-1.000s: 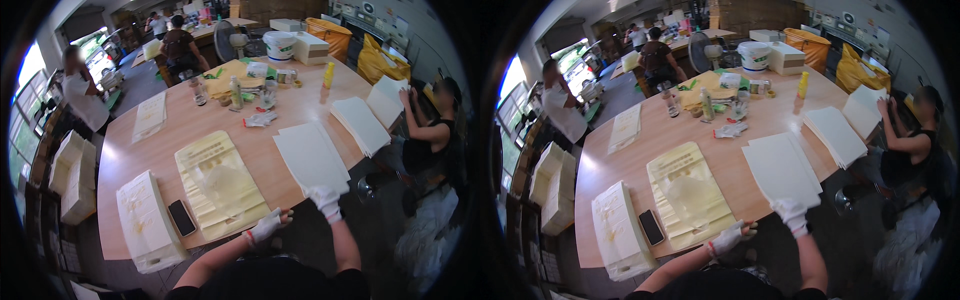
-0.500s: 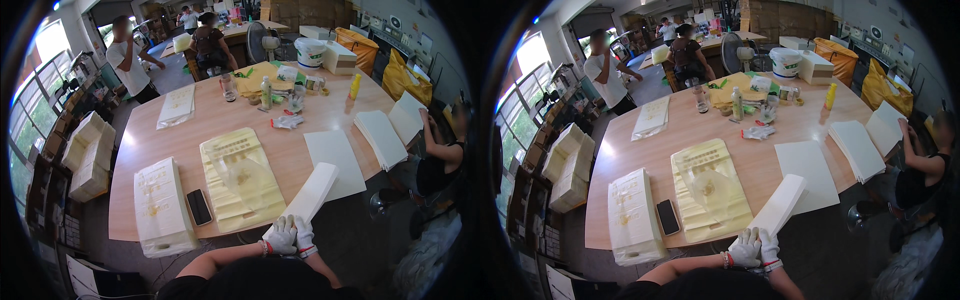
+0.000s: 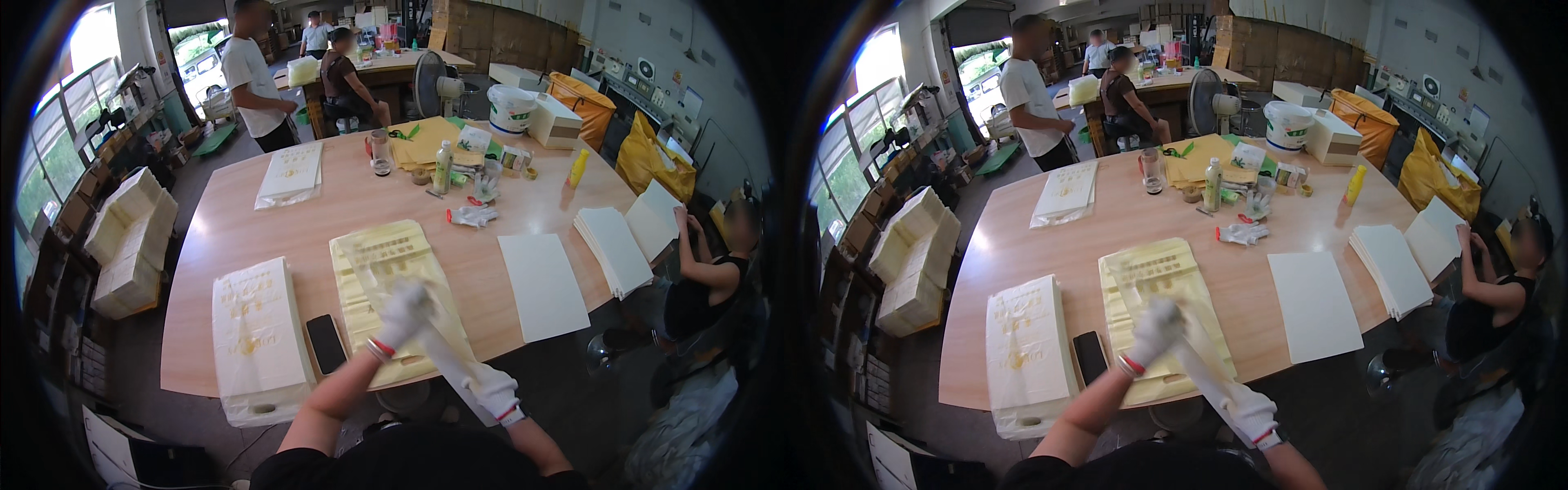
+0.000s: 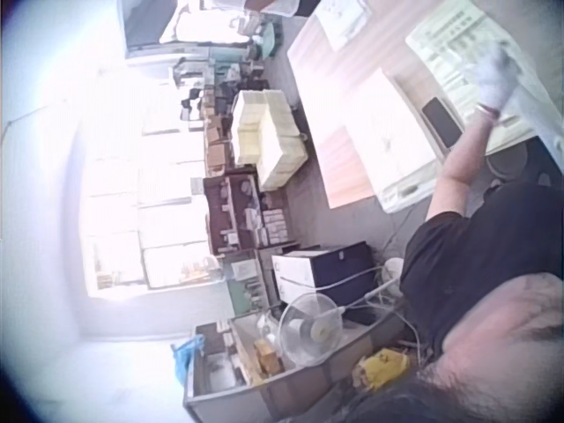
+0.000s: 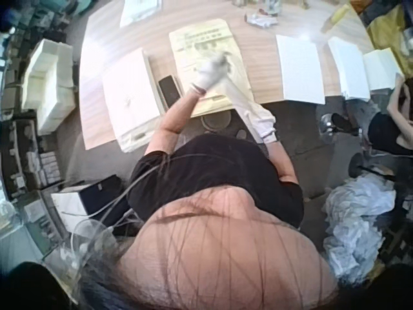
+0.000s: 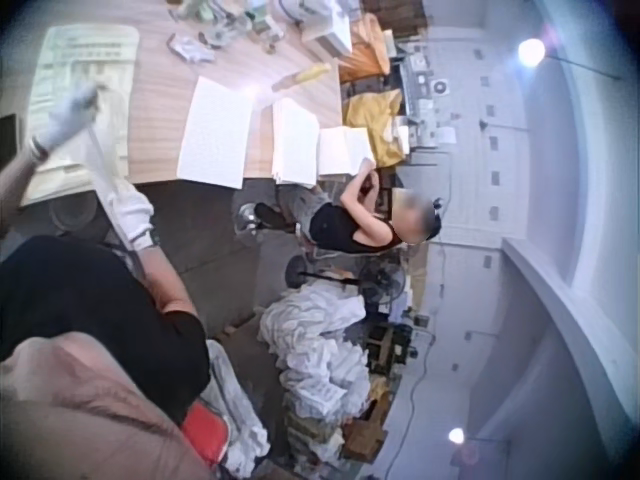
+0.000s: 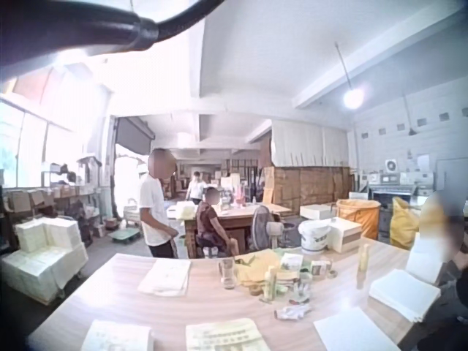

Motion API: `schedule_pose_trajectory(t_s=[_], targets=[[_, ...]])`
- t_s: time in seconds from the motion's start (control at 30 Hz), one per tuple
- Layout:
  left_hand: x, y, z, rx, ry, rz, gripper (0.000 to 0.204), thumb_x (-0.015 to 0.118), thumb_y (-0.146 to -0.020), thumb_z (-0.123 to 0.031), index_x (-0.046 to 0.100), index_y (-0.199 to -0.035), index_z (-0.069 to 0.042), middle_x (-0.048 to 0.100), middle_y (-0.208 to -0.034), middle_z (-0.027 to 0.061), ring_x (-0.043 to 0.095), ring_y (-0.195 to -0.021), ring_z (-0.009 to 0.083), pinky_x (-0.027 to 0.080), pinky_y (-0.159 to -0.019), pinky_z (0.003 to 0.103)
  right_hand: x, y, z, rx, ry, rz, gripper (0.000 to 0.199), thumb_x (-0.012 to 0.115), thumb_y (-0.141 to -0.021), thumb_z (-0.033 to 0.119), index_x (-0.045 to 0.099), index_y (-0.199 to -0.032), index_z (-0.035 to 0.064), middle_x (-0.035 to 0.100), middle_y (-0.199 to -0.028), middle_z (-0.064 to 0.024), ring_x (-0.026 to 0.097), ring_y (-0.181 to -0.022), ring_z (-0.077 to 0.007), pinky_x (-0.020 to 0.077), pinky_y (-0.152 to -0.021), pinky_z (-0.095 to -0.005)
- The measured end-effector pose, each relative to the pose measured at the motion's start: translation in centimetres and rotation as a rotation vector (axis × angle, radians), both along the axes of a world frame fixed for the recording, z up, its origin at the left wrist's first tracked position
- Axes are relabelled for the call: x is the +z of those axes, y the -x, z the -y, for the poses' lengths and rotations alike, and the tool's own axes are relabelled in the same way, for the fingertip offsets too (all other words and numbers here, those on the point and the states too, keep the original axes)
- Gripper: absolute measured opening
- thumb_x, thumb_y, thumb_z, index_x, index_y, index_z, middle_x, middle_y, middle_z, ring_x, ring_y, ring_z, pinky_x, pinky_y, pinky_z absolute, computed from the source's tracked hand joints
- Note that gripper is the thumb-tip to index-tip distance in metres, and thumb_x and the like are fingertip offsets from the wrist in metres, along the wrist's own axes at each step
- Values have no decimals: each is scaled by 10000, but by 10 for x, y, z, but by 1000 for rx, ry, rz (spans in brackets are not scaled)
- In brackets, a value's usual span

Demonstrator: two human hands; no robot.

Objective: The person places white rectangular sheets into translucent plastic bags on a table. They handle the sheets and bags by hand, folding the sheets and inserting them into the packaging. Other people are visible in the background working at the same table.

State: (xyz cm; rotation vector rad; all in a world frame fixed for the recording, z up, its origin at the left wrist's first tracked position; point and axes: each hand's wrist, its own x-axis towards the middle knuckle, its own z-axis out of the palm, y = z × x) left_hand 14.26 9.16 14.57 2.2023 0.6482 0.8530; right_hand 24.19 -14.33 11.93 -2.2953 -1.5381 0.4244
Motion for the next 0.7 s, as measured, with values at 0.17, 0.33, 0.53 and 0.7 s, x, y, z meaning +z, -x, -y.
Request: schedule_pose_trajectory(t_s=[0.17, 0.33, 0.53, 0.7], targets=[[0, -8, 105, -367, -167, -92, 390, 584, -701, -119, 532, -1084, -66, 570, -807, 160, 527, -869, 381, 443, -746, 461, -57, -28, -50, -106, -4, -196, 426, 561, -787, 377, 511, -1076, 69, 524, -1066, -153, 554, -909, -328, 458, -760, -418], [-83, 15, 68, -179, -202, -187, 408, 591, -708, -104, 522, -1111, -90, 574, -856, 153, 538, -854, 331, 460, -699, 422, -92, -44, -91, -438, -403, 119, 472, 621, -752, 278, 437, -1132, 69, 493, -1080, -184, 529, -938, -386, 430, -794, -451], [-116, 68, 21, 427, 352, 245, 361, 553, -768, -103, 486, -1122, -77, 534, -855, 144, 537, -762, 286, 456, -671, 403, -88, -74, -113, -271, 229, 55, 574, 469, -794, 135, 256, -1327, 117, 606, -994, -187, 588, -900, -364, 451, -728, -484], [-140, 112, 42, 450, 225, -207, 246, 513, -822, -141, 454, -1044, -53, 527, -860, 167, 545, -735, 349, 437, -633, 432, -67, -57, -73, -119, 287, -24, 723, 466, -781, 113, 90, -1398, 119, 610, -882, -193, 597, -745, -357, 445, -626, -499]])
